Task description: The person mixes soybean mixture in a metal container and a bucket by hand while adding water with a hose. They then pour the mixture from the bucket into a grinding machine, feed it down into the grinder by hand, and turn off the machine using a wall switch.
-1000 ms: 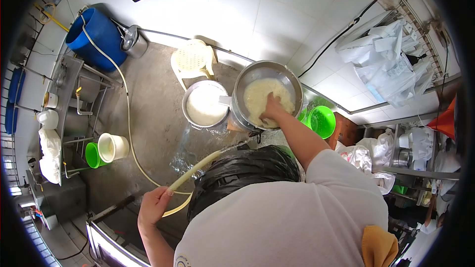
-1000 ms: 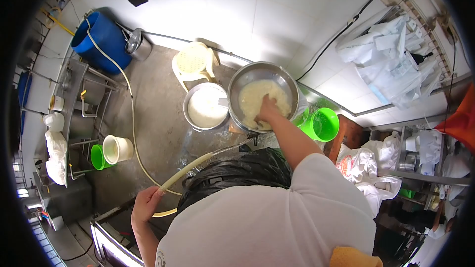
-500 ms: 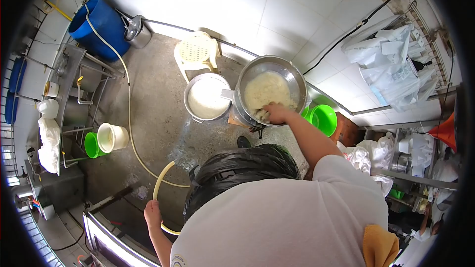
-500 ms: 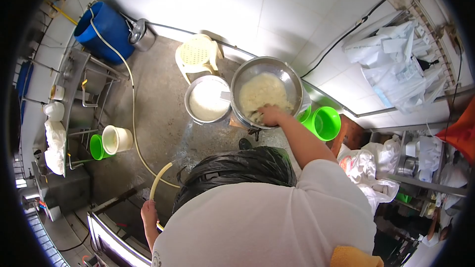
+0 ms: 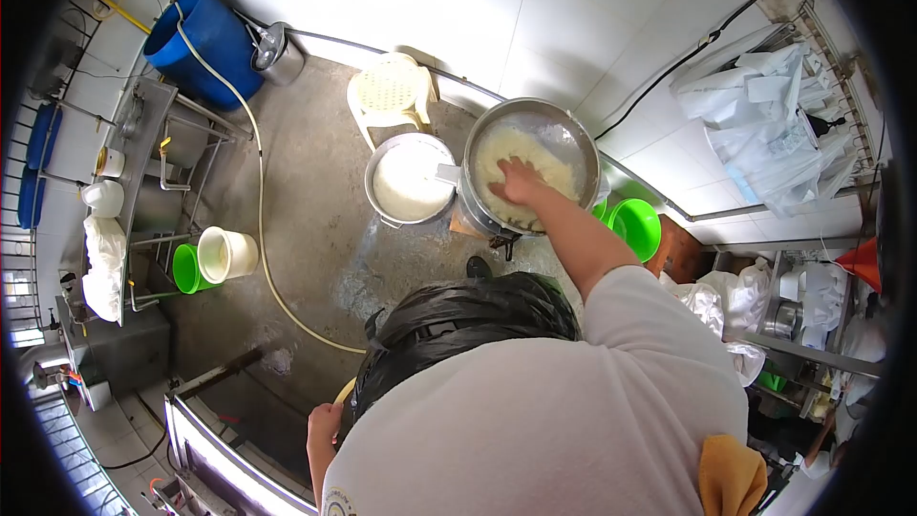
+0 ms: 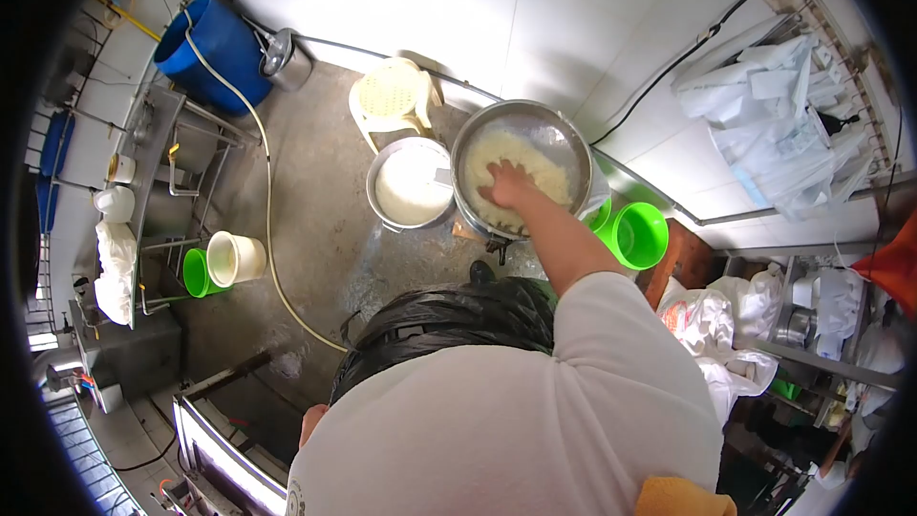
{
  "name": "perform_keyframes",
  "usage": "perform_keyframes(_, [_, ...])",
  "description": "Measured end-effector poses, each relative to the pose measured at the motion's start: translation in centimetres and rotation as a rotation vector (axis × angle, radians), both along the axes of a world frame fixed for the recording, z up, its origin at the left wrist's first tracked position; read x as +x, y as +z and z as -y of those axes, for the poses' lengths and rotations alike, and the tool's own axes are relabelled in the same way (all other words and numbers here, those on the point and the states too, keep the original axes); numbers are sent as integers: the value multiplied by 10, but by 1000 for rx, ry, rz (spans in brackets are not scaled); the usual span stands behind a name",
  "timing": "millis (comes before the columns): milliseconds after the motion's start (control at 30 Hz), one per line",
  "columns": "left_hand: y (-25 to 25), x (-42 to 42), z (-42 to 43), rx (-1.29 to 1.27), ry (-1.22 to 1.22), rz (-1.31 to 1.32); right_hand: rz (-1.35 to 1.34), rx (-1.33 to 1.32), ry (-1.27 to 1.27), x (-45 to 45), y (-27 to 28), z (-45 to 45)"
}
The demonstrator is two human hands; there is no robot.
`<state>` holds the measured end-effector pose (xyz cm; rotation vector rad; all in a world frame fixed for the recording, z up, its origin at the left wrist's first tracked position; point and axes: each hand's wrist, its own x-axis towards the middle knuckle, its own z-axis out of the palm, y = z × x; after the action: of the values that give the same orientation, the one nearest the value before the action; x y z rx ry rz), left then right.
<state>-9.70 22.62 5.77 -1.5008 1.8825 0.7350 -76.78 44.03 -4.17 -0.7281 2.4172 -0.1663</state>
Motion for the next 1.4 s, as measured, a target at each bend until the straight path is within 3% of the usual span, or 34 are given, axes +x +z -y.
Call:
perform_keyframes(67, [-13,13,-4,-11,-42,32,68,-26,89,-4,9,-12])
perform_keyframes(133, [-40,37,-7,-122,-61,11,133,339,361,-12,46,-23])
perform_keyframes(167, [-56,51,-8,-238,-82,-6,130,342,368,-17,47,-31])
perform_keyframes(267, [-82,69,-10,-358,-41,-123,11,380,231,-13,48,-41])
perform_keyframes(300, [-85,73,-12,-359,-38,-121,3,271,55,-5,47,-41])
perform_keyframes(333, [-63,47,-17,-221,217,-165,-5,160,-121,-1,45,-39])
perform_keyframes(400, [-58,37,-22,-81,471,-204,-10,28,-183,-5,6,-30])
perform_keyframes(467, [-77,42,-21,-1,438,-421,-15,-104,-247,-6,-24,-21])
perform_keyframes(500, [-78,39,-21,28,428,-494,-47,-141,-198,-6,-34,-17])
perform_keyframes(567, [-61,11,-22,60,629,-521,-74,-175,-152,-9,-39,-16])
perform_keyframes(633, [-59,1,-20,69,702,-563,62,138,262,-23,-33,-18])
perform_keyframes(767, [-54,-15,-14,110,785,-501,243,377,446,-46,16,-36])
perform_keyframes(833, [-53,-17,-14,152,764,-483,151,362,250,-21,72,-37])
perform_keyframes(967, [-65,-4,-20,193,587,-500,228,301,212,19,47,-37])
perform_keyframes(1033, [-69,-1,-26,160,555,-524,284,28,274,34,20,-38])
perform_keyframes(1067, [-73,1,-28,147,541,-535,286,29,260,35,18,-38])
perform_keyframes(1133, [-110,24,-26,160,513,-606,134,-18,161,27,18,-35])
perform_keyframes(1200, [-116,28,-24,179,500,-666,283,-26,139,-13,-1,-30])
perform_keyframes(1300, [-62,-7,-28,140,592,-556,421,271,-27,-46,23,-2])
perform_keyframes(1367, [-50,-15,-27,138,605,-515,-120,38,-53,-44,34,-4])
perform_keyframes(1400, [-49,-17,-26,136,613,-503,-120,34,-43,-40,24,1])
